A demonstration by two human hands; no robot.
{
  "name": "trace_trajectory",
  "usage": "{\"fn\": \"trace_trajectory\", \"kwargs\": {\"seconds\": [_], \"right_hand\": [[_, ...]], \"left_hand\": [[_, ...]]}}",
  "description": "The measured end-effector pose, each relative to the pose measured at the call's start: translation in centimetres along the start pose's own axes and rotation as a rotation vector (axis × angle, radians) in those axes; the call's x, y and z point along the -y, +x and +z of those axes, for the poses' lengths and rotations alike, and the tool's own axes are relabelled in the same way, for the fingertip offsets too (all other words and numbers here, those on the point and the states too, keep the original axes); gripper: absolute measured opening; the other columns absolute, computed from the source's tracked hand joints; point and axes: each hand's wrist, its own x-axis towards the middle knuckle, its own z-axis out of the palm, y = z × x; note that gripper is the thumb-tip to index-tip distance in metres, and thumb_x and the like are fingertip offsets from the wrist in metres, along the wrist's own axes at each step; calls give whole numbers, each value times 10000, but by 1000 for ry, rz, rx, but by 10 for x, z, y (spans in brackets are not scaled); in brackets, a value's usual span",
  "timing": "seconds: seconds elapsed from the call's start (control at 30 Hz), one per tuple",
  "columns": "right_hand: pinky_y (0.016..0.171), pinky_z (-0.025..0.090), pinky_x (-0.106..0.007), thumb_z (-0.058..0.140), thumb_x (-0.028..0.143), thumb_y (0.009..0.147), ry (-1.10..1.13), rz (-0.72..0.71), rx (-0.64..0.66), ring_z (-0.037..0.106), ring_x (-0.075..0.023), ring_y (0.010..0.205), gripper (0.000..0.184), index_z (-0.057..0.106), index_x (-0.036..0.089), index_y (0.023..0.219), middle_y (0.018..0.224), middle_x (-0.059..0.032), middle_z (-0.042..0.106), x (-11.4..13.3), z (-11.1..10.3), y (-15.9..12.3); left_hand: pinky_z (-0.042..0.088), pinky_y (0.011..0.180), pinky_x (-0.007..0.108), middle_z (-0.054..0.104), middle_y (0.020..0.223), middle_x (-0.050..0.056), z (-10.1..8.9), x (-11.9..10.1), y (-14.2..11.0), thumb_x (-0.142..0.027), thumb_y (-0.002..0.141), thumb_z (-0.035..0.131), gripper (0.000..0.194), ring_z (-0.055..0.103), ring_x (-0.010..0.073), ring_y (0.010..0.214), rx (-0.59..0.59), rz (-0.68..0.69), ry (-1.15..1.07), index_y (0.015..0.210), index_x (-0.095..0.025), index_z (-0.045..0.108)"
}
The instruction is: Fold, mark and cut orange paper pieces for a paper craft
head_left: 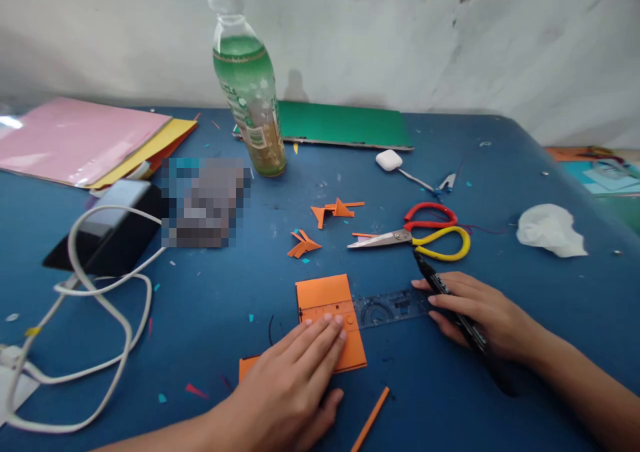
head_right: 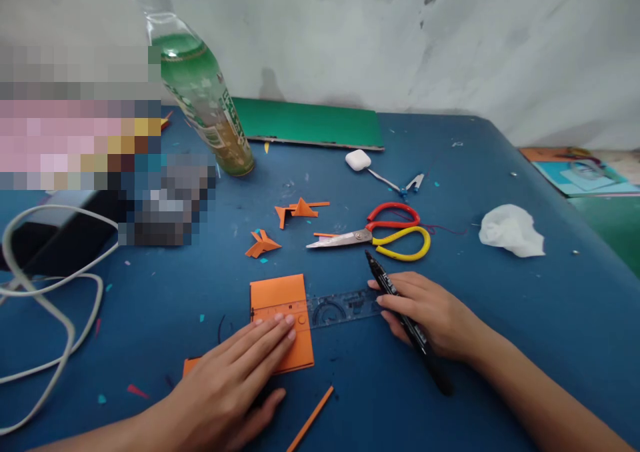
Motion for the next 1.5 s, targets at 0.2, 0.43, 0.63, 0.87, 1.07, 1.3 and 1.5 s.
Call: {"fn": "trace_trajectory", "kwargs": {"seconds": [0.2, 0.43, 0.63, 0.87, 1.07, 1.3, 1.5], "right_hand": [[745, 522, -311, 484, 95, 793, 159, 117, -93, 634, -181, 867, 347, 485, 250, 1103, 927, -48, 673, 15, -1, 21], [668, 494, -239, 432, 250, 856, 708, 140, 48, 609, -133, 724, 198, 608, 169, 899, 799, -40, 651, 48, 22, 107], [543, 452, -221, 450, 288, 823, 779, 287, 33, 542, -119, 588, 204, 587, 154, 756, 649, -11, 590, 46, 57, 132], [558, 443, -225, 449, 274, 814, 804, 300, 36, 528, -121, 600, 194, 587, 151, 759, 659, -12, 583, 44, 58, 128], [520, 426, -211, 468, 245, 803, 738, 256, 71, 518, -110, 547, 163, 586, 153, 738, 609, -2, 570, 46, 52, 128], [499, 407, -193, 467, 195, 800, 611, 211, 33, 504, -89, 508, 172, 571, 148, 671, 571, 7, 569, 37, 32, 117], [455, 396, -194, 462, 190, 797, 443, 163, -41, 491, -88, 466, 187, 572, 154, 650, 528, 11, 558, 32, 19, 103]], "left_hand": [[433, 969, 346, 497, 1296, 111, -1, 0, 0, -228, 832, 445, 442, 451, 242, 1202, -13, -17, -13, 1234, -50, 482], [461, 938, 384, 496, 1284, 151, -3, -1, 1, -209, 782, 462, 487, 478, 278, 1172, 37, -5, -1, 1231, -19, 475], [453, 949, 365, 533, 1256, 124, -3, -1, -1, -240, 805, 447, 452, 501, 260, 1153, -4, -23, -33, 1212, -49, 503], [464, 933, 370, 551, 1234, 135, -1, 0, 0, -255, 819, 439, 442, 519, 263, 1133, -17, -25, -46, 1198, -39, 513], [443, 954, 379, 516, 1269, 141, -1, -1, -1, -258, 821, 433, 459, 485, 266, 1168, 18, -27, -40, 1221, -41, 488], [449, 944, 410, 457, 1314, 161, -2, 0, 2, -219, 788, 448, 504, 439, 290, 1204, 86, 9, 7, 1251, -18, 441], [455, 939, 407, 471, 1302, 161, -4, -1, 1, -233, 796, 456, 493, 454, 281, 1195, 75, 12, 27, 1243, -25, 446]]}}
